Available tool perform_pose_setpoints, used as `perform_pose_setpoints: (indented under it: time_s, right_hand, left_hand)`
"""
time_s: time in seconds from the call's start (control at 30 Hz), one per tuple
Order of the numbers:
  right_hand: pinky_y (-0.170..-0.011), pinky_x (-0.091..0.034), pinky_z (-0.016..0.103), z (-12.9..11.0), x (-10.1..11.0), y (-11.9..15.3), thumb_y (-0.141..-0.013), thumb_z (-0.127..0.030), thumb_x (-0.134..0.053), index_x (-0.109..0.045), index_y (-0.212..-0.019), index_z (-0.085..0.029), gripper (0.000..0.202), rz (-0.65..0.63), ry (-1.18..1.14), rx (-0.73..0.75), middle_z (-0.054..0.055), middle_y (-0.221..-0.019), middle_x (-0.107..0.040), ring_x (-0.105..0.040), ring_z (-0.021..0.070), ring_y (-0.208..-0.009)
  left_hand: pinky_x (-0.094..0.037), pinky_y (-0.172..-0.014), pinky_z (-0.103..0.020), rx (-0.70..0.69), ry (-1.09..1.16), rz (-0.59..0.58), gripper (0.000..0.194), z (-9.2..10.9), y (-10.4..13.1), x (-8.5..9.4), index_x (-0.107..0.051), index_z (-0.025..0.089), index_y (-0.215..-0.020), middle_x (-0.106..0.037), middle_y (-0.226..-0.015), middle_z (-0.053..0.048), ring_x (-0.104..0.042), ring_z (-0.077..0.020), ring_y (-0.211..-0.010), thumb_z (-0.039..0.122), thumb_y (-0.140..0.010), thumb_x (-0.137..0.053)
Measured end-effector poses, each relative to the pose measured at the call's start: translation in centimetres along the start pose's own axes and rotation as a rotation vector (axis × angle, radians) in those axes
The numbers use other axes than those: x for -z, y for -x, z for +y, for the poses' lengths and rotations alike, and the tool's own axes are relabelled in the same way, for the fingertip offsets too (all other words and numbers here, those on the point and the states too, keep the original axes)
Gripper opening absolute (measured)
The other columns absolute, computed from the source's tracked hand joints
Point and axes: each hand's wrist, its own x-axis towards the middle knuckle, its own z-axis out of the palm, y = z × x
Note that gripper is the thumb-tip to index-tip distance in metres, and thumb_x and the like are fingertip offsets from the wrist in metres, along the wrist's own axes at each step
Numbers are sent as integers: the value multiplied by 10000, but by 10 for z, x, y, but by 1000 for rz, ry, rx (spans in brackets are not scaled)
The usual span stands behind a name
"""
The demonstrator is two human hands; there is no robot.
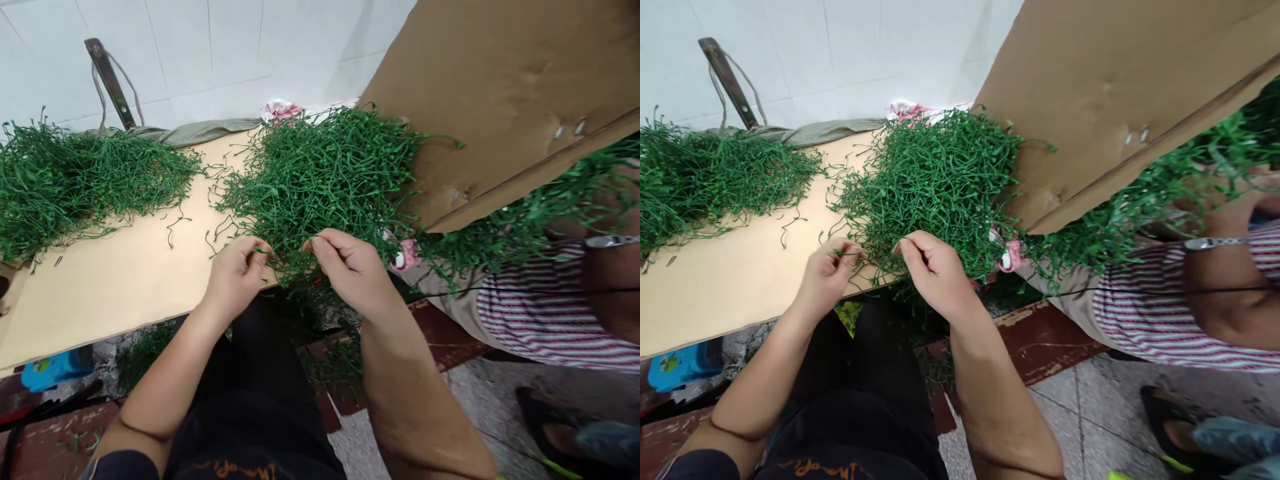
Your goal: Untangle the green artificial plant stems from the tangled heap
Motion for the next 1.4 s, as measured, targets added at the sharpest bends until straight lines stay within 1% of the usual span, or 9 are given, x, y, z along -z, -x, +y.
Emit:
perform_pose_setpoints:
  time_s: [0.07, 0.13, 0.3, 0.4, 0.57, 0.87, 1.13, 1.3, 1.4]
  right_hand:
    - [-535, -309, 246, -1, -5, 0, -858, -418, -405, -498, -665, -177, 323, -25, 21, 2, -7, -578, -421, -395, 103, -564]
    - [-530, -304, 241, -3, -11, 0, -853, -430, -415, -496, -680, -178, 317, -54, 22, -6, -11, -575, -414, -385, 101, -562]
    - [-547, -317, 237, -6, -21, -2, -842, -448, -430, -519, -706, -179, 315, -41, 3, 6, -7, -592, -446, -406, 106, -584]
    - [-551, -317, 242, -7, -23, -6, -846, -425, -431, -504, -683, -181, 303, 14, 1, 40, -8, -590, -444, -407, 106, -578]
    - [-564, -313, 248, -7, -24, -10, -857, -392, -415, -468, -658, -183, 294, 57, 9, 67, -6, -596, -427, -396, 105, -585]
    - [-515, -283, 243, -20, -49, 4, -868, -400, -374, -361, -564, -184, 372, -135, -99, 52, -23, -535, -341, -339, 88, -522]
    - [-518, -283, 236, -23, -49, 8, -858, -442, -392, -381, -574, -180, 386, -92, -240, -37, -26, -529, -343, -353, 83, -527]
    - [-506, -278, 232, -30, -43, 27, -884, -356, -366, -370, -557, -170, 376, -200, -200, 95, -18, -534, -351, -342, 76, -518]
    - [-486, -282, 229, -21, -37, 33, -878, -346, -389, -422, -571, -166, 357, -213, -239, 59, -14, -542, -382, -357, 78, -515]
  left_hand:
    - [-435, -698, -220, 20, 120, 164, 263, -1, -6, 6, -550, 160, -968, -593, -939, -69, -542, -119, -819, 363, -835, -450]
    - [-444, -730, -219, 16, 207, 175, 340, -1, -12, 8, -517, 166, -1067, -564, -1059, -86, -537, -127, -908, 385, -808, -497]
    - [-453, -776, -243, -6, 308, -142, 329, -2, -14, 3, -578, 153, -1005, -611, -980, -74, -567, -140, -901, 399, -798, -510]
    - [-442, -738, -233, -23, 257, -211, 320, -9, -10, 0, -570, 159, -1016, -617, -923, -52, -562, -127, -840, 385, -798, -512]
    - [-338, -540, -209, 4, 280, -333, 309, -15, -7, 1, -547, 149, -661, -465, -546, 24, -425, -68, -535, 322, -863, -391]
    - [-217, -407, -166, 387, 1158, 53, 322, -8, -23, 1, -301, 164, -567, -238, -463, 72, -230, -23, -383, 196, -876, -389]
    - [-202, -368, -141, 476, 1411, 77, 326, 4, -30, -14, -338, 148, -556, -243, -442, 72, -250, -16, -355, 145, -881, -365]
    - [-199, -366, -138, 418, 1567, 339, 355, -17, -50, 32, -254, 163, -536, -197, -420, 73, -219, -29, -346, 111, -886, -288]
    - [-202, -381, -134, 271, 1446, 497, 332, -32, -50, 57, -267, 159, -543, -213, -424, 74, -239, -28, -362, 119, -868, -321]
